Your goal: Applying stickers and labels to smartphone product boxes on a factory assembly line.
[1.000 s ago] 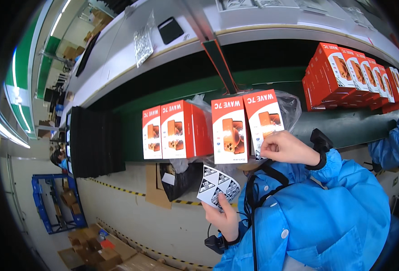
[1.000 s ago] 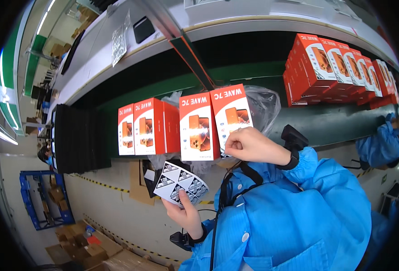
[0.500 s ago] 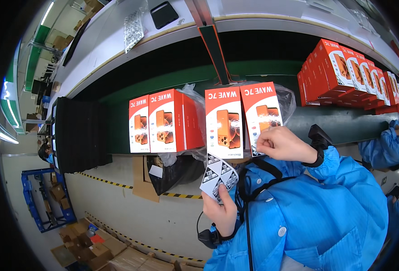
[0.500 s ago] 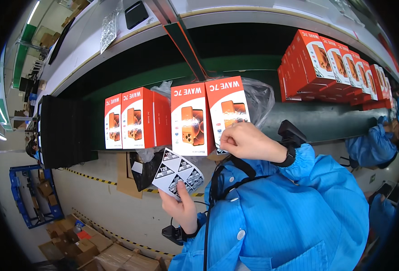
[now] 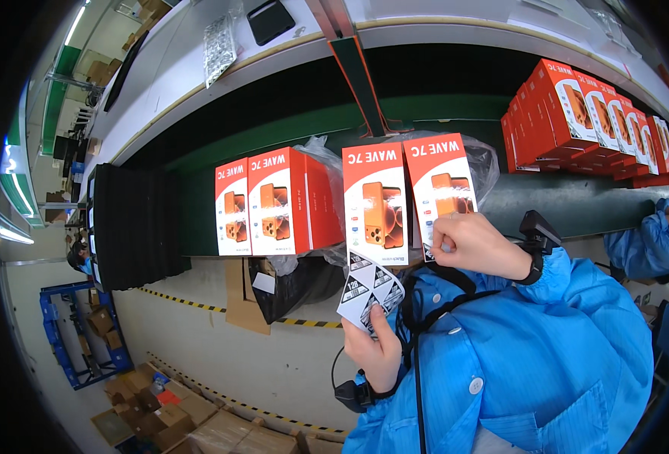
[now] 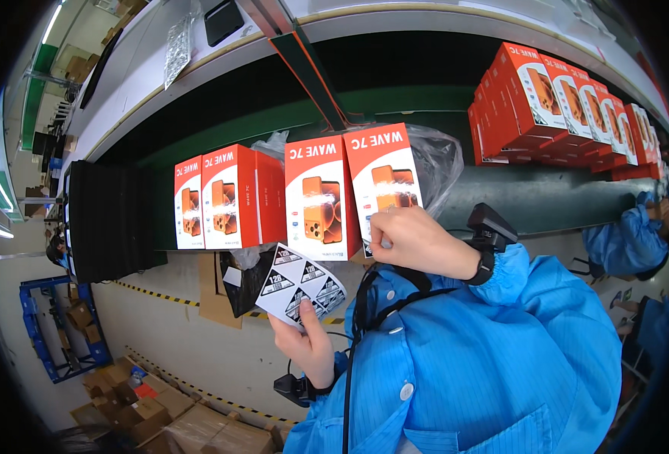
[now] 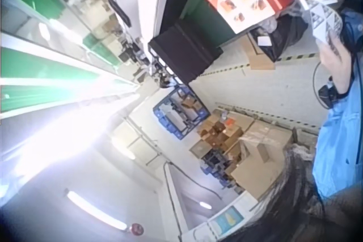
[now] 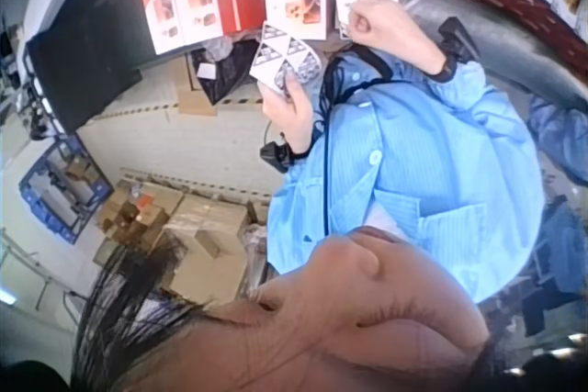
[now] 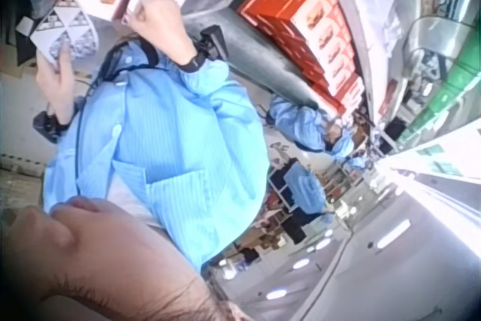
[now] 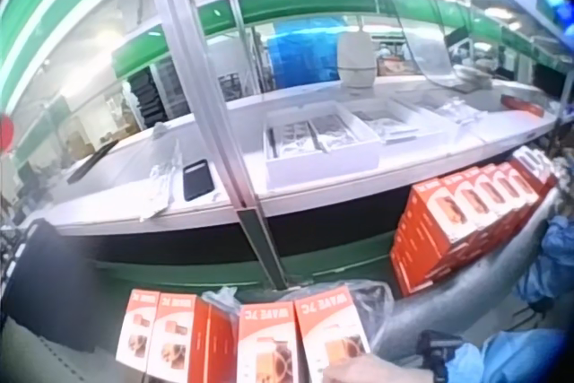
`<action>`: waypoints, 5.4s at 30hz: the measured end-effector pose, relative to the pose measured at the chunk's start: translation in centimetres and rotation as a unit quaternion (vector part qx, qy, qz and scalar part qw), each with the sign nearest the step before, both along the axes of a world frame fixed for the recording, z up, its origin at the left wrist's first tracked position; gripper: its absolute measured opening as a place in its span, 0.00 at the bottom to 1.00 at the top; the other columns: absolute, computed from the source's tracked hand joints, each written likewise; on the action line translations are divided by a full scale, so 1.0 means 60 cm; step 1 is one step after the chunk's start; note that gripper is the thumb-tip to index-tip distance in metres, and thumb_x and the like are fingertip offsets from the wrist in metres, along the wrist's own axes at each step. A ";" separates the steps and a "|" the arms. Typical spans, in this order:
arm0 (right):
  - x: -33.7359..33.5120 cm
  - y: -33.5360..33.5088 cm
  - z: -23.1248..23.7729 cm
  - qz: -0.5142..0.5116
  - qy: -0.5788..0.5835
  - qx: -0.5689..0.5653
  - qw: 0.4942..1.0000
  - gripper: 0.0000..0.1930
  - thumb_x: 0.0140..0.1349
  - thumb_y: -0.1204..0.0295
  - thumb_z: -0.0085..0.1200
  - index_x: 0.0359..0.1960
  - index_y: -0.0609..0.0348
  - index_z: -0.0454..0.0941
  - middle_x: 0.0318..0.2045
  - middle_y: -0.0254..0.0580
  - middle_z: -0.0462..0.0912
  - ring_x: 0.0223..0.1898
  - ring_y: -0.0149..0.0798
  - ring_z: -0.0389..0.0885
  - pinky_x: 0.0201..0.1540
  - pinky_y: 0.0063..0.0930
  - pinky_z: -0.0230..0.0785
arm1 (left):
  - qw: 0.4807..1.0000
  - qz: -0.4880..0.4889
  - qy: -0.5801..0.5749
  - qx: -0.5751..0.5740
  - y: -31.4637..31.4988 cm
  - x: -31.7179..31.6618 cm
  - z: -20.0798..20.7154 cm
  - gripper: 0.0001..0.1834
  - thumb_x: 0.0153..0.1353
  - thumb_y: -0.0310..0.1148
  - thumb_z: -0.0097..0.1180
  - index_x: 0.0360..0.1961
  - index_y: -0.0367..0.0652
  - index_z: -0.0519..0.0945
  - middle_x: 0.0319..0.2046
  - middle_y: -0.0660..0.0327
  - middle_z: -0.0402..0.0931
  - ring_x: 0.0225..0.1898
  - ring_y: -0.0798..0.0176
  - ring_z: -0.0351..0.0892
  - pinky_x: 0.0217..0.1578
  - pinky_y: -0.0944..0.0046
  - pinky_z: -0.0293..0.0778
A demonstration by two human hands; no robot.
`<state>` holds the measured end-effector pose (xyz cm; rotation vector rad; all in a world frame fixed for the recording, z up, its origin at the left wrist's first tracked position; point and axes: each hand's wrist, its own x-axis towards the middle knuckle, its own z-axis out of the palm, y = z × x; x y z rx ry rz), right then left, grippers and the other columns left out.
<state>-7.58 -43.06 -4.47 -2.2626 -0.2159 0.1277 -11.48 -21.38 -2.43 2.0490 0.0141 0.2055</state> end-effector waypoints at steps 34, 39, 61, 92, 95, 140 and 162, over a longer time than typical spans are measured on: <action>-0.048 0.048 0.061 0.012 -0.108 0.223 0.969 0.10 0.53 0.75 0.59 0.37 0.59 0.75 0.33 0.40 0.78 0.35 0.41 0.79 0.36 0.29 0.72 | 0.972 -0.134 0.035 -0.192 -0.023 0.019 -0.009 0.05 0.54 0.21 0.60 0.32 0.31 0.77 0.29 0.58 0.75 0.30 0.71 0.74 0.27 0.75 0.68; -0.018 0.085 0.078 -0.017 -0.046 0.229 0.972 0.08 0.51 0.79 0.60 0.33 0.62 0.77 0.36 0.44 0.81 0.40 0.42 0.81 0.41 0.28 0.72 | 0.978 -0.186 -0.014 -0.097 0.020 0.051 0.004 0.11 0.52 0.20 0.60 0.38 0.35 0.78 0.36 0.53 0.77 0.34 0.58 0.78 0.34 0.65 0.74; 0.087 0.167 0.009 -0.053 0.053 0.024 0.997 0.06 0.53 0.72 0.57 0.26 0.62 0.78 0.20 0.42 0.77 0.21 0.39 0.76 0.27 0.30 0.67 | 0.998 -0.022 -0.014 0.057 0.181 0.120 -0.032 0.12 0.56 0.23 0.57 0.40 0.29 0.75 0.27 0.49 0.79 0.25 0.55 0.82 0.25 0.64 0.74; 0.082 0.288 0.036 0.015 -0.119 0.132 0.984 0.11 0.52 0.73 0.60 0.37 0.58 0.75 0.33 0.40 0.76 0.36 0.42 0.76 0.38 0.31 0.70 | 0.954 -0.081 0.077 -0.276 0.219 0.139 -0.023 0.16 0.61 0.22 0.54 0.48 0.29 0.67 0.40 0.55 0.74 0.39 0.71 0.73 0.39 0.71 0.70; 0.098 0.304 0.038 0.038 -0.073 0.167 0.983 0.09 0.53 0.73 0.60 0.35 0.59 0.76 0.30 0.39 0.76 0.34 0.40 0.76 0.37 0.30 0.70 | 0.961 -0.077 0.060 -0.260 0.242 0.148 -0.026 0.14 0.60 0.24 0.56 0.44 0.29 0.69 0.35 0.55 0.77 0.34 0.71 0.75 0.34 0.72 0.72; 0.276 0.401 0.003 -0.042 0.059 0.012 0.997 0.07 0.55 0.71 0.58 0.28 0.63 0.78 0.18 0.41 0.77 0.19 0.35 0.76 0.23 0.26 0.66 | 1.000 0.006 0.003 -0.030 0.384 0.291 -0.064 0.10 0.60 0.26 0.54 0.37 0.30 0.71 0.27 0.48 0.79 0.27 0.57 0.82 0.26 0.65 0.74; 0.263 0.459 0.030 -0.004 0.055 0.262 0.964 0.17 0.51 0.70 0.64 0.32 0.60 0.66 0.30 0.36 0.69 0.31 0.27 0.72 0.28 0.17 0.68 | 0.949 -0.079 0.076 -0.296 0.405 0.272 -0.061 0.14 0.57 0.24 0.58 0.42 0.32 0.70 0.38 0.57 0.75 0.37 0.71 0.74 0.41 0.71 0.70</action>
